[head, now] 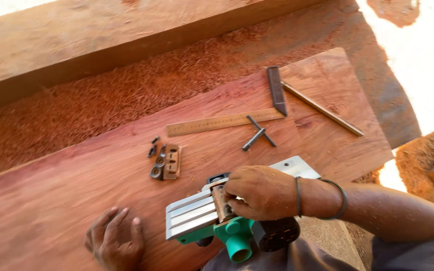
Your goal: Adjusting and replacing the blades of an electric wood planer using a T-handle wrench.
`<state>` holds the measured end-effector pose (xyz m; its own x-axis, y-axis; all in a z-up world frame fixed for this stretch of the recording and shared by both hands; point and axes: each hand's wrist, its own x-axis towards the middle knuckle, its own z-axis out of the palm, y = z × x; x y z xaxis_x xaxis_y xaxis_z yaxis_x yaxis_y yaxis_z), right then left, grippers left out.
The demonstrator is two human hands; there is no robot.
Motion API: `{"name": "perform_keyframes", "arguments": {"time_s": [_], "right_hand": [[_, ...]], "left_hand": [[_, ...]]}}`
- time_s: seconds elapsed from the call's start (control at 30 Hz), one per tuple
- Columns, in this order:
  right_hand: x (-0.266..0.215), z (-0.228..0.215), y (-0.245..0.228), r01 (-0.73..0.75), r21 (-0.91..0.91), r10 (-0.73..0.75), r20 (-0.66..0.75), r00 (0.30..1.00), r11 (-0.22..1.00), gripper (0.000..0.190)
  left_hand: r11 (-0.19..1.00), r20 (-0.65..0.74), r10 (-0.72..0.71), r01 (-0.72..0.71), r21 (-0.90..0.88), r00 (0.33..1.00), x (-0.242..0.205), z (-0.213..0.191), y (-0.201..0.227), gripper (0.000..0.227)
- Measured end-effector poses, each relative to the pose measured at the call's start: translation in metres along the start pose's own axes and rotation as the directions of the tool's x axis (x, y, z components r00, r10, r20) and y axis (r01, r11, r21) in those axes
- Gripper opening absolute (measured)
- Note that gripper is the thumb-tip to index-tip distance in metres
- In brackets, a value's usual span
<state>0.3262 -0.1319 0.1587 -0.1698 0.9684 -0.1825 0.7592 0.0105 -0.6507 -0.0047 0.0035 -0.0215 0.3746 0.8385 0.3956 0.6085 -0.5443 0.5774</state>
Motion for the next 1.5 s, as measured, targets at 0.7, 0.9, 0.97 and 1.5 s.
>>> {"name": "perform_keyframes", "arguments": {"time_s": [0.7, 0.9, 0.97, 1.5], "right_hand": [[0.056, -0.007, 0.121, -0.206, -0.162, 0.191, -0.102, 0.976, 0.965, 0.016], [0.064, -0.002, 0.12, -0.046, -0.254, 0.016, -0.119, 0.993, 0.966, 0.013], [0.061, -0.007, 0.108, -0.021, -0.263, -0.01, -0.117, 0.993, 0.964, 0.013], [0.038, 0.001, 0.015, 0.048, -0.198, 0.016, 0.311, 0.95, 0.979, 0.022]], "left_hand": [[1.0, 0.027, -0.015, 0.015, 0.005, 1.0, 0.006, -0.008, 0.017, 0.025], [1.0, 0.025, -0.029, 0.029, 0.0, 0.999, 0.008, -0.01, 0.02, 0.025], [0.999, 0.028, -0.04, 0.04, -0.007, 0.999, 0.008, -0.009, 0.02, 0.025], [1.0, 0.025, -0.028, 0.028, -0.007, 0.999, 0.005, -0.011, 0.017, 0.025]]}}
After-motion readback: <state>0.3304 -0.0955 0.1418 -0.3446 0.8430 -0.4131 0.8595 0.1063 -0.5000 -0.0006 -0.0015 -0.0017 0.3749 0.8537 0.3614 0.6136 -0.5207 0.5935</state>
